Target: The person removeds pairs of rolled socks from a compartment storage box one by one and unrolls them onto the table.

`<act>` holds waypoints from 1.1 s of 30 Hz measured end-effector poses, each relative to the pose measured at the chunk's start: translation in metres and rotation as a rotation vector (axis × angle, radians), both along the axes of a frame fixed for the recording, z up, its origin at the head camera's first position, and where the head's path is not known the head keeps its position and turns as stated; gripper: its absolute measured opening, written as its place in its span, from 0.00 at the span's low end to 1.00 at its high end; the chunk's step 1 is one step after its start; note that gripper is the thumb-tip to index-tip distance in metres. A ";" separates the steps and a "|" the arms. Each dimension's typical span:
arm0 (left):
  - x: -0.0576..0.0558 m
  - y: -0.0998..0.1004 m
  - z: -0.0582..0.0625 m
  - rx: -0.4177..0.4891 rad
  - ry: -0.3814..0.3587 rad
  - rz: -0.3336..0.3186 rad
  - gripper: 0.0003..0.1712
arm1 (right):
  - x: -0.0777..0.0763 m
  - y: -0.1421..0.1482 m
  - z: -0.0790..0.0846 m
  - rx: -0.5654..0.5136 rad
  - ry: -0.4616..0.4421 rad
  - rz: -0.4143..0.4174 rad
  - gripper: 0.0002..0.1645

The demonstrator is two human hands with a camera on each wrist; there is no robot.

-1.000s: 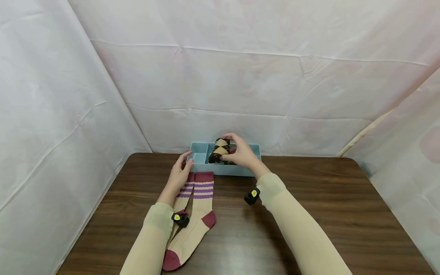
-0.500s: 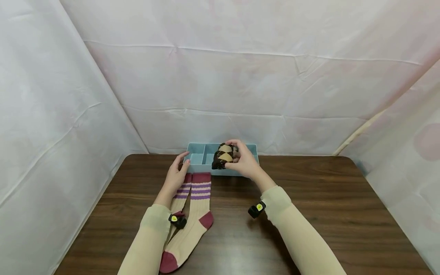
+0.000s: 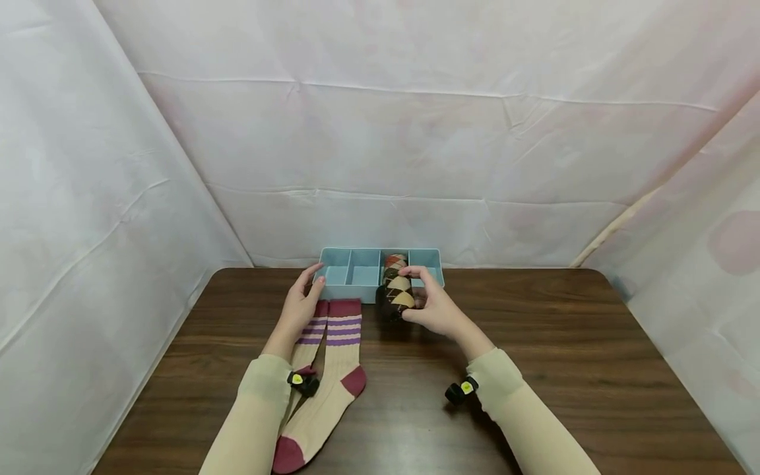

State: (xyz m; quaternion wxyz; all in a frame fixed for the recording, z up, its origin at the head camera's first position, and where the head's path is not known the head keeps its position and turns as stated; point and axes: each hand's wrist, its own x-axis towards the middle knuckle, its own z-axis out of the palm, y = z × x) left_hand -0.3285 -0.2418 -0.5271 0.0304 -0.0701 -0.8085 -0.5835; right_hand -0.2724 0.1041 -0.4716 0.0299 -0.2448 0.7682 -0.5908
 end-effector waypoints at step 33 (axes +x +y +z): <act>0.075 0.018 0.091 -0.253 0.137 -0.194 0.26 | 0.012 0.009 0.001 -0.220 -0.044 0.303 0.47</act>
